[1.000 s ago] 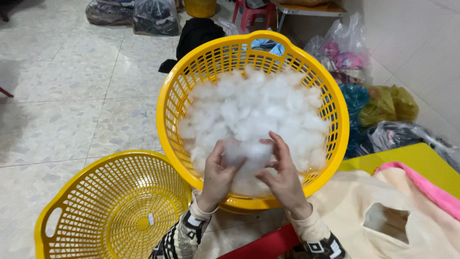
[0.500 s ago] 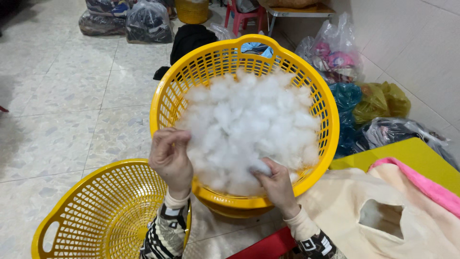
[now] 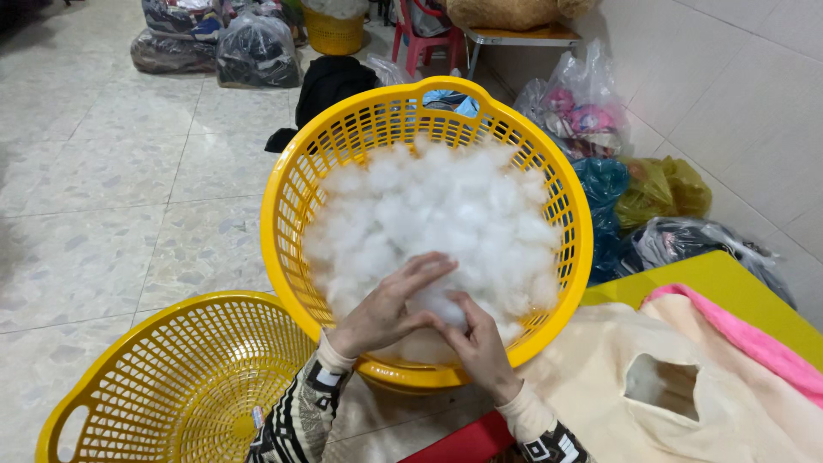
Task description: The person repeatedly pulls white cotton-like filling from a yellow basket and inserts it into a beige garment with a pink trim laid on a yellow table. The person uses both hands to fluff and pack the filling into the garment's opening.
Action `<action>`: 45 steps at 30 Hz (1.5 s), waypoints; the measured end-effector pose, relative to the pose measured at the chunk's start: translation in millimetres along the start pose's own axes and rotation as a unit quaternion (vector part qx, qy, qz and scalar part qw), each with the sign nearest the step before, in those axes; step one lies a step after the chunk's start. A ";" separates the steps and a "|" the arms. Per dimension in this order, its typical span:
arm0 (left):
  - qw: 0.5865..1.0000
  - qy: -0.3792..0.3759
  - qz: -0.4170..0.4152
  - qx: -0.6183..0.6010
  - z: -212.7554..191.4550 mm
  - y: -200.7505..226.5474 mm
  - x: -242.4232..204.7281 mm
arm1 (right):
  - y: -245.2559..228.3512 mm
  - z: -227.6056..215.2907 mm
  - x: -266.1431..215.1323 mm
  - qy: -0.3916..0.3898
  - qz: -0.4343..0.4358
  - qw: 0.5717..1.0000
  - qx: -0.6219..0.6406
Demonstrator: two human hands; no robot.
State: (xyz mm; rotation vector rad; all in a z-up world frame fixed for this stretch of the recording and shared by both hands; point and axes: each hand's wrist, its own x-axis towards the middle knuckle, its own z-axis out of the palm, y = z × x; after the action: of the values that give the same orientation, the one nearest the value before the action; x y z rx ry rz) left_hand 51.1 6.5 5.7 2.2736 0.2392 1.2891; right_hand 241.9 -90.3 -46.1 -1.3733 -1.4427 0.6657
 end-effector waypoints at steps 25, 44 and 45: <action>0.948 -0.171 -0.269 -0.013 47.9 -5.5 -19.2 | -4.6 -4.9 -15.9 0.173 -0.126 0.976 -0.029; 0.956 0.083 -0.249 -0.129 35.3 -1.8 -19.0 | -54.8 -73.3 25.5 0.124 -0.177 0.913 -0.346; 0.968 0.092 -0.209 -0.102 37.0 -1.6 -19.7 | -50.0 -68.9 23.3 0.154 -0.171 0.921 -0.315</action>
State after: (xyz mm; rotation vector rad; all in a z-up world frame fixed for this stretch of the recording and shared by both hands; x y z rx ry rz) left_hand 71.8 -12.6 -25.4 1.8080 0.5877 1.2319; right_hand 287.3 -94.8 29.5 -1.5537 -1.6455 -0.2683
